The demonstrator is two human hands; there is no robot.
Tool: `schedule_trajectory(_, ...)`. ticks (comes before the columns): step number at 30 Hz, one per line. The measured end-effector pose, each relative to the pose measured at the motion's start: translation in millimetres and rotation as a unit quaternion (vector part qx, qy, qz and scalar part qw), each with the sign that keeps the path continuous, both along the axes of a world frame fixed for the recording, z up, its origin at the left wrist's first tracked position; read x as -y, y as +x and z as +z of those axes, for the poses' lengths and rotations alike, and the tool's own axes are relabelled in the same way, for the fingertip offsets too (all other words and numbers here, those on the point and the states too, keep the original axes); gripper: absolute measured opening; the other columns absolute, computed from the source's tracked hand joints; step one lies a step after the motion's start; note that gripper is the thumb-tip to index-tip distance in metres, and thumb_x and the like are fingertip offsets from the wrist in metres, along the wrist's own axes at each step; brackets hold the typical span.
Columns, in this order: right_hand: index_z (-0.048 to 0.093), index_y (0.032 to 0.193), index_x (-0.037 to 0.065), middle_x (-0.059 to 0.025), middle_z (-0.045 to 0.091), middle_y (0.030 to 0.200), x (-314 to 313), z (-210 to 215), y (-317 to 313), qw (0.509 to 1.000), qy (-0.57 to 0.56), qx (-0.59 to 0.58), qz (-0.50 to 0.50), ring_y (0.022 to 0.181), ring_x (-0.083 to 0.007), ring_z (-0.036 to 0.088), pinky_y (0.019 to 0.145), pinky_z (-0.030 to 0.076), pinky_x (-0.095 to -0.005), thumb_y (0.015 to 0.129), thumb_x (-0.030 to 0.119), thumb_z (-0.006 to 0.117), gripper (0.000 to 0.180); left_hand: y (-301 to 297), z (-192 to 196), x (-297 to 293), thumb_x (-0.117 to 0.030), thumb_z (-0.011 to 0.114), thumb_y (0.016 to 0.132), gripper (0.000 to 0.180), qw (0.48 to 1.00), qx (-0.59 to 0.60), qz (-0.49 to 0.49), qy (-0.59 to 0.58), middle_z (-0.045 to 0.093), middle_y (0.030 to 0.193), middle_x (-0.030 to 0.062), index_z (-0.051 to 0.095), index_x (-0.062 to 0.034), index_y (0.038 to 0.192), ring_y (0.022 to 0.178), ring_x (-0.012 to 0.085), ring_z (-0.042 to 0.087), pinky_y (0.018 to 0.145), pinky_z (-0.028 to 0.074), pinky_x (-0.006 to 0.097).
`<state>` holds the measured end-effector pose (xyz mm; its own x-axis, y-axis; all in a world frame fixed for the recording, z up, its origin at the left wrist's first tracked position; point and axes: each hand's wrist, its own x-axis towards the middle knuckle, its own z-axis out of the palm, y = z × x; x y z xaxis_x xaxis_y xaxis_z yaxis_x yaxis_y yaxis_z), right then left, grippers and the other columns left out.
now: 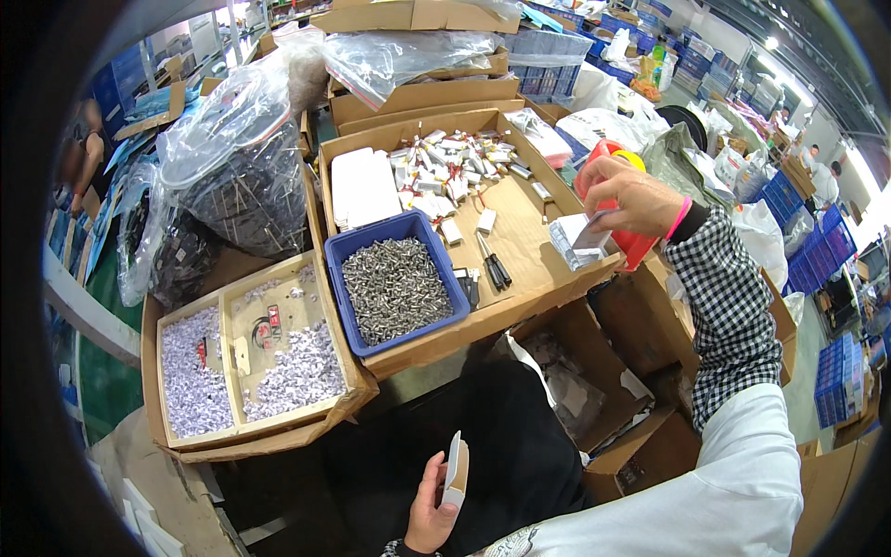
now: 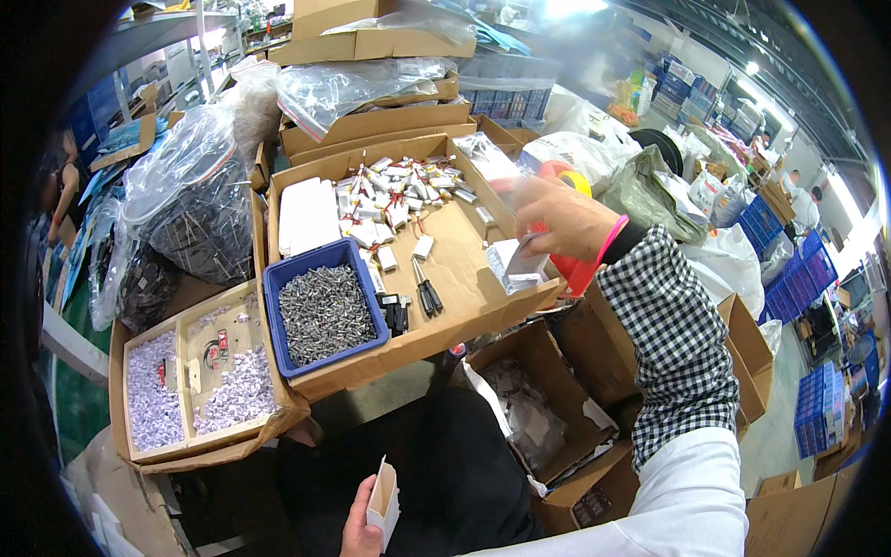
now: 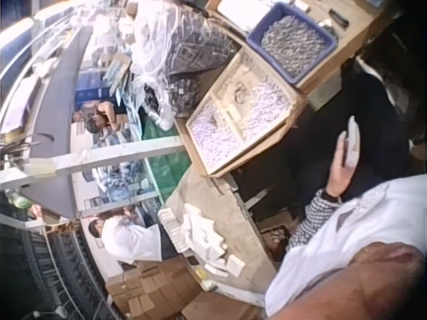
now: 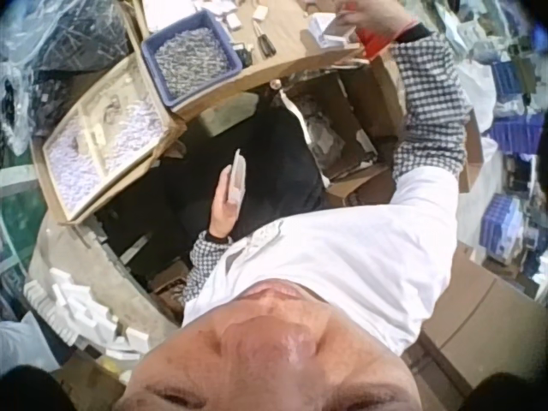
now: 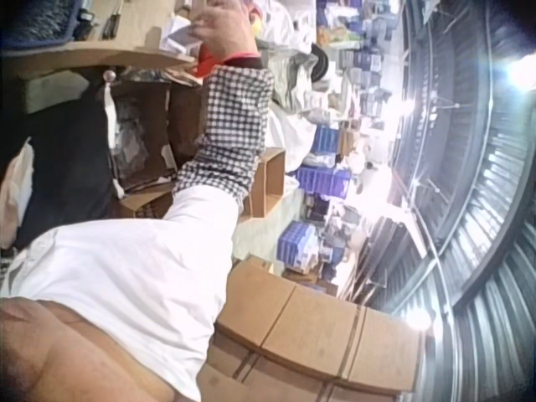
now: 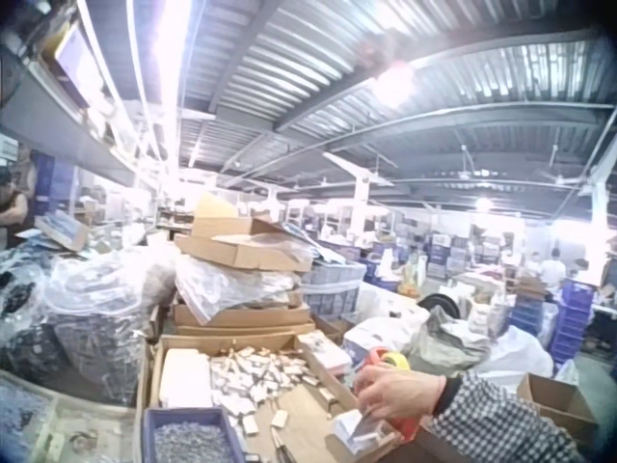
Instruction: The person repeatedly assembles small white rectangular components by inserting metal fasteners and other small parts, then places the assembled units into a cardboard box. The process is repeated continuously throughout the clip.
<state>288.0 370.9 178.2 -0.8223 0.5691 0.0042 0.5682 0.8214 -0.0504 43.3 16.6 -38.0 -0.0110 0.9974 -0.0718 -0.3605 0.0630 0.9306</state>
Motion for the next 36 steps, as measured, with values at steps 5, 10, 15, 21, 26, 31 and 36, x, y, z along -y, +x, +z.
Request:
schedule_trajectory(5, 0.058, 0.092, 0.006, -0.0059, 0.059, 0.082, -13, 4, -23, 0.985, -0.080, -0.075, -0.132, 0.079, -0.0160, 0.058, 0.071, 0.045, -0.0278, 0.080, 0.019, 0.069, 0.021, -2, -3, 1, -0.048, 0.046, 0.093, 0.075, 1.000, 0.013, 0.002, -0.015, 0.036, 0.140, 0.0157, 0.023, 0.0059, 0.140, 0.129, 0.0247, 0.036, 0.106, 0.026, 0.033)
schedule_trajectory(10, 0.061, 0.109, 0.007, -0.0094, 0.064, 0.096, -51, -21, -58, 0.972, -0.207, -0.070, -0.084, 0.083, -0.0204, 0.062, 0.074, 0.050, -0.0304, 0.081, 0.030, 0.066, 0.037, -2, -3, 4, -0.043, 0.048, 0.094, 0.072, 1.000, 0.027, 0.000, 0.007, 0.032, 0.143, 0.0155, 0.021, 0.0043, 0.141, 0.132, 0.0249, 0.033, 0.108, 0.024, 0.033)
schedule_trajectory(15, 0.063, 0.109, 0.007, -0.0078, 0.065, 0.099, -96, -59, -99, 0.954, -0.266, 0.009, -0.137, 0.080, -0.0157, 0.063, 0.068, 0.055, -0.0285, 0.076, 0.030, 0.073, 0.042, 0, -18, 4, -0.036, 0.051, 0.094, 0.069, 0.996, 0.084, 0.014, -0.014, 0.028, 0.146, 0.0155, 0.019, 0.0020, 0.142, 0.134, 0.0249, 0.029, 0.109, 0.023, 0.034)
schedule_trajectory(21, 0.065, 0.104, 0.006, -0.0083, 0.067, 0.086, -121, -89, -119, 0.954, -0.264, 0.012, -0.142, 0.069, -0.0172, 0.062, 0.063, 0.048, -0.0320, 0.072, 0.037, 0.074, 0.046, -8, -14, 7, -0.039, 0.051, 0.093, 0.073, 0.997, 0.061, 0.036, 0.012, 0.027, 0.147, 0.0156, 0.018, 0.0015, 0.143, 0.133, 0.0261, 0.032, 0.108, 0.026, 0.035)
schedule_trajectory(26, 0.062, 0.103, 0.006, -0.0099, 0.064, 0.091, -107, -82, -108, 0.967, -0.221, -0.020, -0.123, 0.084, -0.0196, 0.060, 0.073, 0.048, -0.0319, 0.076, 0.032, 0.071, 0.039, -13, -1, -3, -0.048, 0.050, 0.091, 0.080, 0.987, 0.127, 0.015, 0.094, 0.023, 0.149, 0.0142, 0.015, 0.0003, 0.145, 0.132, 0.0216, 0.033, 0.104, 0.030, 0.032)
schedule_trajectory(31, 0.057, 0.108, 0.005, -0.0061, 0.064, 0.094, -49, -43, -100, 0.969, -0.127, -0.211, -0.017, 0.086, -0.0155, 0.061, 0.076, 0.050, -0.0269, 0.079, 0.008, 0.067, 0.031, -21, -4, 6, -0.070, 0.050, 0.078, 0.101, 0.975, 0.215, -0.002, -0.051, 0.044, 0.130, 0.0209, 0.019, 0.0012, 0.141, 0.113, 0.0260, 0.051, 0.098, 0.042, 0.044)
schedule_trajectory(36, 0.055, 0.113, 0.005, -0.0070, 0.064, 0.096, 72, -28, -109, 0.890, -0.291, -0.350, 0.038, 0.091, -0.0168, 0.063, 0.077, 0.052, -0.0291, 0.079, -0.005, 0.062, 0.037, -18, -11, 5, -0.069, 0.047, 0.079, 0.094, 0.938, 0.346, -0.027, -0.020, 0.046, 0.127, 0.0205, 0.030, 0.0031, 0.137, 0.109, 0.0265, 0.055, 0.096, 0.044, 0.046)
